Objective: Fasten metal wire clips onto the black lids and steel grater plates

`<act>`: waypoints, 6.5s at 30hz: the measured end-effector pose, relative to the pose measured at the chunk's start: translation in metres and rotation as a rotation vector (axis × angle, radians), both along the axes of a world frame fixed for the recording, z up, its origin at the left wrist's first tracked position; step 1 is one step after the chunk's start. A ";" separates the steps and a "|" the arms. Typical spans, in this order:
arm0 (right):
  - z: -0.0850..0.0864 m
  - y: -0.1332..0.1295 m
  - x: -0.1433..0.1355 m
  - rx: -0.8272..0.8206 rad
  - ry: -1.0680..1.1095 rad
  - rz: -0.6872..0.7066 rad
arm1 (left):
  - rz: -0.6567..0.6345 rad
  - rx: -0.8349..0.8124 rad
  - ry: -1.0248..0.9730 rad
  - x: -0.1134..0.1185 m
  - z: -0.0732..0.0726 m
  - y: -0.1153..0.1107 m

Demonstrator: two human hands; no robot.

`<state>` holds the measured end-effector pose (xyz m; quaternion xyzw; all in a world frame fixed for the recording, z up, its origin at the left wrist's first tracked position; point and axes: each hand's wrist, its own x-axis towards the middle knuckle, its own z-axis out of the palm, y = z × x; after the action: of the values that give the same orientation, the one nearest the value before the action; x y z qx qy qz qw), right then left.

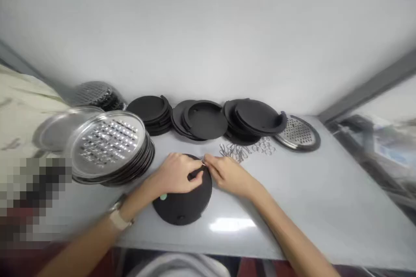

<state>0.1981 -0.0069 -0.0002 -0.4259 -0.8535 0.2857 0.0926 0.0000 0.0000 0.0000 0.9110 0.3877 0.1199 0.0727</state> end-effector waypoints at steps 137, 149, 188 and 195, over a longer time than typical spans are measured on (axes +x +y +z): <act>-0.011 -0.045 -0.020 0.165 0.071 -0.298 | -0.239 0.085 0.024 -0.013 0.004 -0.004; -0.013 -0.044 -0.017 0.175 0.049 -0.236 | -0.233 0.117 0.023 -0.013 0.003 -0.004; -0.008 -0.044 -0.015 0.180 0.060 -0.215 | -0.221 0.058 -0.005 -0.014 0.006 -0.005; -0.009 -0.045 -0.014 0.148 0.105 -0.220 | -0.234 0.070 -0.011 -0.013 0.005 -0.005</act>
<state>0.1837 -0.0515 -0.0091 -0.4935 -0.8143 0.2317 0.1992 -0.0133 -0.0049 0.0052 0.9514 0.2740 0.1291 0.0563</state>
